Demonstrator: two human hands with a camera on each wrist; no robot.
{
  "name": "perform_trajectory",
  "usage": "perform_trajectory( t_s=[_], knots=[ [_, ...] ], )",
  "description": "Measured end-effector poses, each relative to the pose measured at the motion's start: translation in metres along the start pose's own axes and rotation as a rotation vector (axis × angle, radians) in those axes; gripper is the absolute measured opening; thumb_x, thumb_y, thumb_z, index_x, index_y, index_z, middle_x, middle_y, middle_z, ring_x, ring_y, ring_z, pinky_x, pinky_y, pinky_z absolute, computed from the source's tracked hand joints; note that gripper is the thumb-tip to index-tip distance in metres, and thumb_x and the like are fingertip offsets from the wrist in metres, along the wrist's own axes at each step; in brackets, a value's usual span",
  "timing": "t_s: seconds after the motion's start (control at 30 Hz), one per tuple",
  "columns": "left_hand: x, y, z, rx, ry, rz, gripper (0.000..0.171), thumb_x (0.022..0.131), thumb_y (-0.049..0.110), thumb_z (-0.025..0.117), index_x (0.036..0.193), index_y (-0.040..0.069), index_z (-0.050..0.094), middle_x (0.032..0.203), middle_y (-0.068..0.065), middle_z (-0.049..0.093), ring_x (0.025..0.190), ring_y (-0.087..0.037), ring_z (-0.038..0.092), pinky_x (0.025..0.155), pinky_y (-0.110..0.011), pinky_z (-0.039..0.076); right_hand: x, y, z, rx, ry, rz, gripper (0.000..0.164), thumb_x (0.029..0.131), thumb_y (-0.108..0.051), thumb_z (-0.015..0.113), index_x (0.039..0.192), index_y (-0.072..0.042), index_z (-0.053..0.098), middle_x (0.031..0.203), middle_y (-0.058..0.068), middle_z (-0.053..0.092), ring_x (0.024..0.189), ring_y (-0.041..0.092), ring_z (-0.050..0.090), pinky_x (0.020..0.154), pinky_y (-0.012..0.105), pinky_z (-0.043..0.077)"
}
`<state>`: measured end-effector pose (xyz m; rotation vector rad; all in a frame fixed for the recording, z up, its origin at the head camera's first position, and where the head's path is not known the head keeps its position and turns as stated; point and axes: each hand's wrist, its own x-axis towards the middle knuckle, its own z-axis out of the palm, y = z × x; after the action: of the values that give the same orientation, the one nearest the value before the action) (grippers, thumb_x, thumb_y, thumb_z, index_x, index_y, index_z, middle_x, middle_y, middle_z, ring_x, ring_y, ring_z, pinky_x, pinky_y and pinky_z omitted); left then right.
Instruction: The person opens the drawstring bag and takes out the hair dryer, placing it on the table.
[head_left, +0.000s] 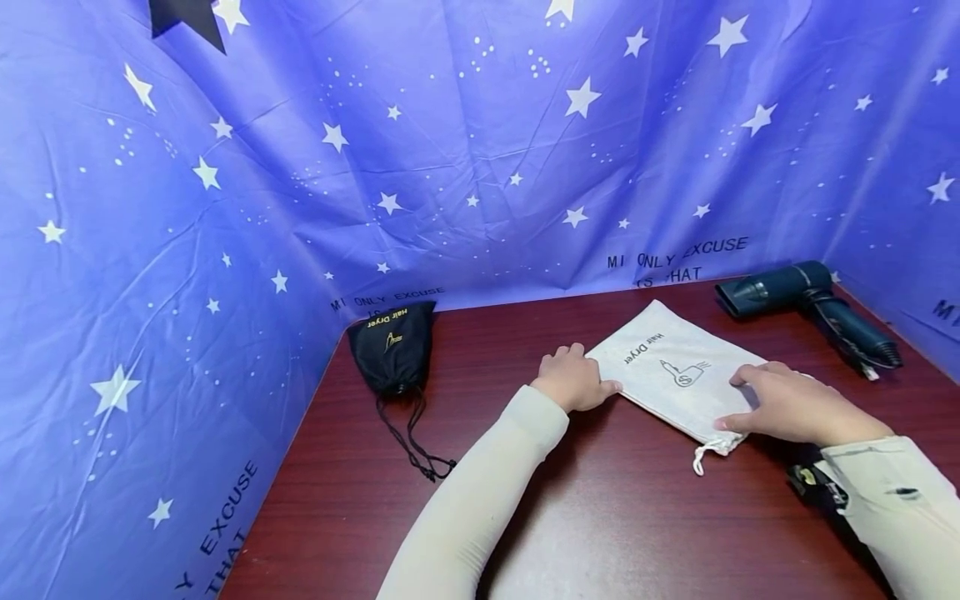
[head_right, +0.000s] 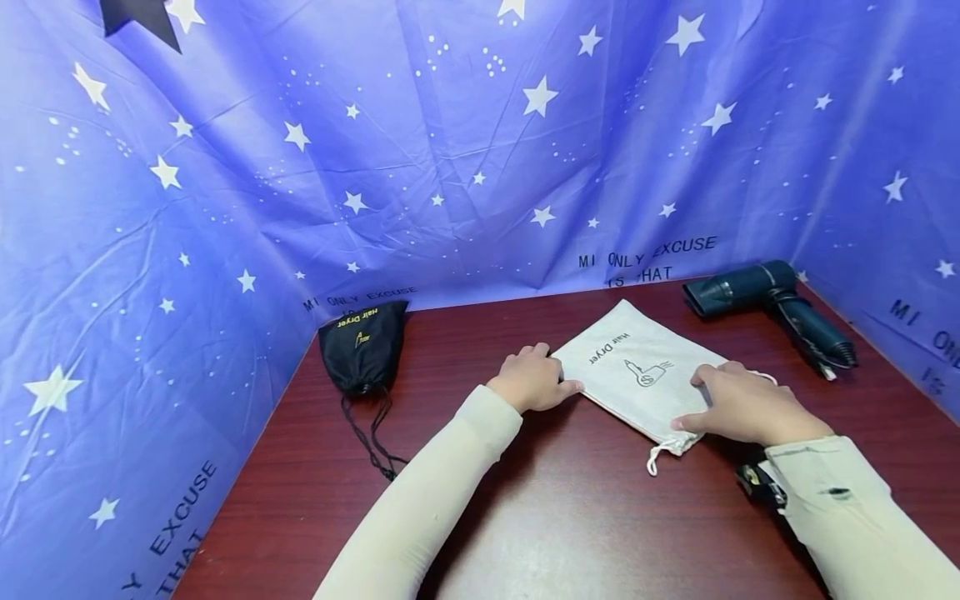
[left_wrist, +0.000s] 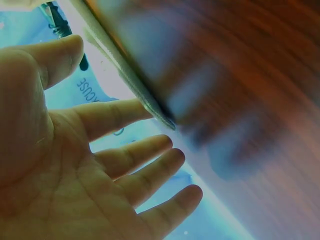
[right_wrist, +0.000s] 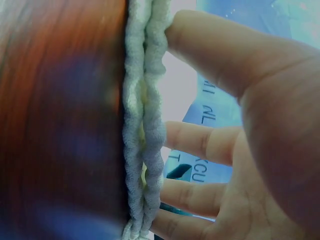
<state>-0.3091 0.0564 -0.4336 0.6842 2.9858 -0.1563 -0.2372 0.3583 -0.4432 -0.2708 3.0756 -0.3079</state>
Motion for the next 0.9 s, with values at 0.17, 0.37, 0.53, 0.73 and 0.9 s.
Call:
perform_trajectory(
  t_s=[0.17, 0.37, 0.53, 0.73, 0.9],
  knots=[
    [0.002, 0.006, 0.0, 0.019, 0.002, 0.007, 0.063, 0.097, 0.075, 0.044, 0.133, 0.029, 0.069, 0.14, 0.003, 0.054, 0.127, -0.019, 0.049, 0.102, -0.039, 0.045, -0.003, 0.005, -0.001, 0.0, 0.003, 0.012, 0.098, 0.067, -0.08, 0.078, 0.122, 0.0, 0.064, 0.121, 0.036, 0.061, 0.108, 0.052, 0.059, 0.074, 0.069, 0.048],
    [0.004, 0.013, -0.001, 0.065, 0.009, 0.009, 0.06, 0.096, 0.076, 0.044, 0.124, 0.032, 0.073, 0.135, 0.004, 0.052, 0.124, -0.018, 0.044, 0.1, -0.038, 0.042, -0.006, 0.01, -0.003, 0.003, 0.001, 0.032, 0.1, 0.067, -0.08, 0.077, 0.125, 0.0, 0.064, 0.127, 0.039, 0.057, 0.114, 0.054, 0.055, 0.075, 0.078, 0.044],
    [0.008, 0.02, -0.003, 0.085, 0.0, 0.013, 0.059, 0.095, 0.077, 0.045, 0.122, 0.034, 0.074, 0.139, 0.005, 0.051, 0.125, -0.017, 0.044, 0.101, -0.038, 0.042, -0.009, 0.014, -0.005, 0.009, -0.011, 0.048, 0.1, 0.068, -0.078, 0.078, 0.125, 0.001, 0.064, 0.125, 0.039, 0.057, 0.112, 0.052, 0.055, 0.074, 0.077, 0.044],
    [0.015, 0.03, -0.002, 0.088, -0.002, 0.005, 0.058, 0.093, 0.078, 0.048, 0.124, 0.035, 0.073, 0.139, 0.007, 0.051, 0.125, -0.016, 0.044, 0.103, -0.037, 0.042, -0.013, 0.021, -0.007, 0.02, -0.002, 0.061, 0.1, 0.068, -0.077, 0.08, 0.125, 0.003, 0.064, 0.122, 0.037, 0.059, 0.109, 0.049, 0.056, 0.076, 0.076, 0.043],
    [0.018, 0.038, -0.003, 0.089, -0.008, -0.004, 0.058, 0.093, 0.077, 0.049, 0.127, 0.036, 0.071, 0.137, 0.009, 0.052, 0.124, -0.015, 0.045, 0.102, -0.037, 0.042, -0.016, 0.028, -0.007, 0.024, -0.002, 0.07, 0.099, 0.069, -0.076, 0.08, 0.125, 0.003, 0.063, 0.123, 0.039, 0.056, 0.11, 0.052, 0.054, 0.076, 0.082, 0.04]
  ],
)
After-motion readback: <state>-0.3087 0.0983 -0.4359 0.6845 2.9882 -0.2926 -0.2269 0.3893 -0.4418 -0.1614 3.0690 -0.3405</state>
